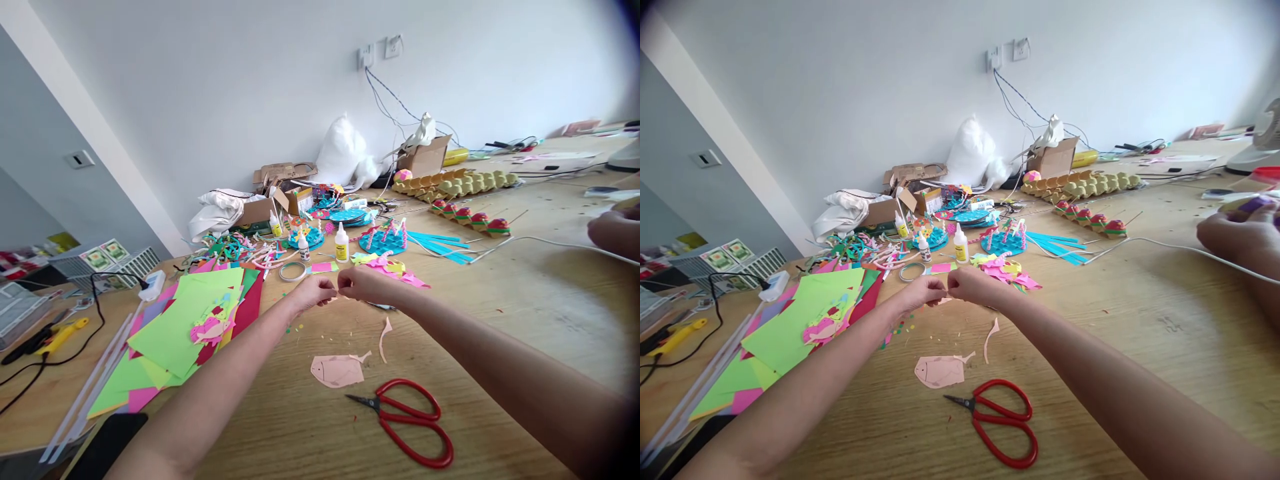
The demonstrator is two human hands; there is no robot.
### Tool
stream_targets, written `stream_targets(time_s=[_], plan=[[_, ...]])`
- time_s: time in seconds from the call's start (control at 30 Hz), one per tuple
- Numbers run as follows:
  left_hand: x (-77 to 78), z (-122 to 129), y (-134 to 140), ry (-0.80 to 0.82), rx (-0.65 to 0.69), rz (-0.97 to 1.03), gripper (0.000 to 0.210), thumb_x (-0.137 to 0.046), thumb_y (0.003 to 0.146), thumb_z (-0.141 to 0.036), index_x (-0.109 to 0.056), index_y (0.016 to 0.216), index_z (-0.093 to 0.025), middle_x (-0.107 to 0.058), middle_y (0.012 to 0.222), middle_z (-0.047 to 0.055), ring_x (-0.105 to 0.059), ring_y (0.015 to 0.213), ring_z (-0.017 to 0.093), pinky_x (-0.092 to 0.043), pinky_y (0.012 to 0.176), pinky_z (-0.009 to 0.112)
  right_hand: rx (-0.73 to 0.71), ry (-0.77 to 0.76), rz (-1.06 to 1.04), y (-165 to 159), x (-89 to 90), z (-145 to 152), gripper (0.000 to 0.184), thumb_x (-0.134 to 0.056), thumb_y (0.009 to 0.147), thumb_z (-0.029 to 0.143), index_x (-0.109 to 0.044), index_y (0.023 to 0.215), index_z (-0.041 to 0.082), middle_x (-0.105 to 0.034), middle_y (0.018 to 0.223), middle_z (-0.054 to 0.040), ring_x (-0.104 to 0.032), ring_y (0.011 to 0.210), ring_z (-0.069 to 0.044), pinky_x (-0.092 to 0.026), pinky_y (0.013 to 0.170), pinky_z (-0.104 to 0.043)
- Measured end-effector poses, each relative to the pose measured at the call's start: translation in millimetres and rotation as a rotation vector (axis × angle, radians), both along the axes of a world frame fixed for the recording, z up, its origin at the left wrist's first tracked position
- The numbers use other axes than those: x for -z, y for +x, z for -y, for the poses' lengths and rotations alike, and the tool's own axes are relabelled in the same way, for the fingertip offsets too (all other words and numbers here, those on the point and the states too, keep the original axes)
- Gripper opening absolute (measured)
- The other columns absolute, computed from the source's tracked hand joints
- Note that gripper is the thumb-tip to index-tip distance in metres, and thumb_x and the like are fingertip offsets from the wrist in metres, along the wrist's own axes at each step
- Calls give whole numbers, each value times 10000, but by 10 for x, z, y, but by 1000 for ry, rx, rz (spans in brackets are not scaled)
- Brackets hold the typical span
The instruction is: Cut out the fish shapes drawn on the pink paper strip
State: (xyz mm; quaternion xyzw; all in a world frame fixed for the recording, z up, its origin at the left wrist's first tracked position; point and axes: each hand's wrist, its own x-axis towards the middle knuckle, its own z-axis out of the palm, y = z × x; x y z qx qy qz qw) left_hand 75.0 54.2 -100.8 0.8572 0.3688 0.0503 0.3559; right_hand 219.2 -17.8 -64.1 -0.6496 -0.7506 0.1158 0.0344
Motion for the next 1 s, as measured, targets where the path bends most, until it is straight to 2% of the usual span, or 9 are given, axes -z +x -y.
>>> stream_targets(time_s=[0.13, 0.3, 0.5, 0.7, 0.83, 1.0], plan=[[51, -64, -70, 83, -61, -131, 174, -483, 871, -221, -610, 881, -103, -624, 756, 25, -595, 663, 114, -500, 617, 261, 4, -63, 70, -76, 117, -160, 235, -537, 892, 296, -606, 1056, 142, -636, 1053, -70, -610, 914, -186, -502, 776, -348], [69, -22, -30, 237, -70, -257, 236, -546, 862, -325, -608, 997, -141, -636, 1010, 62, -609, 904, 179, -501, 803, 380, -12, -148, 145, -198, 317, -378, 283, -532, 903, 298, -560, 1155, 172, -579, 1174, -79, -595, 978, -200, -511, 821, -400], [66, 32, -43, 390, -106, -345, 152, -549, 793, -256, -662, 864, -182, -685, 919, 108, -636, 912, 266, -476, 746, 346, 8, -196, 210, -256, 448, -485, 285, -536, 900, 300, -561, 1155, 176, -578, 1176, -76, -594, 985, -205, -511, 821, -395], [-42, -3, -201, 472, -90, -328, 153, -518, 794, -275, -626, 870, -196, -676, 921, 78, -622, 878, 224, -457, 725, 306, -6, -266, 215, -284, 404, -561, 278, -531, 903, 296, -562, 1154, 181, -576, 1183, -78, -593, 982, -198, -511, 822, -393], [-58, 50, -255, 476, -92, -304, 149, -498, 798, -264, -624, 838, -194, -673, 875, 69, -617, 830, 213, -440, 692, 296, -36, -292, 189, -318, 351, -578, 280, -530, 903, 300, -565, 1151, 174, -577, 1181, -77, -594, 976, -202, -513, 818, -395], [-101, 158, -343, 455, -93, -244, 179, -463, 808, -256, -627, 832, -191, -665, 834, 54, -600, 782, 194, -405, 649, 271, -77, -263, 84, -135, 279, -433, 286, -532, 902, 310, -567, 1146, 164, -583, 1168, -73, -596, 970, -206, -514, 813, -398]])
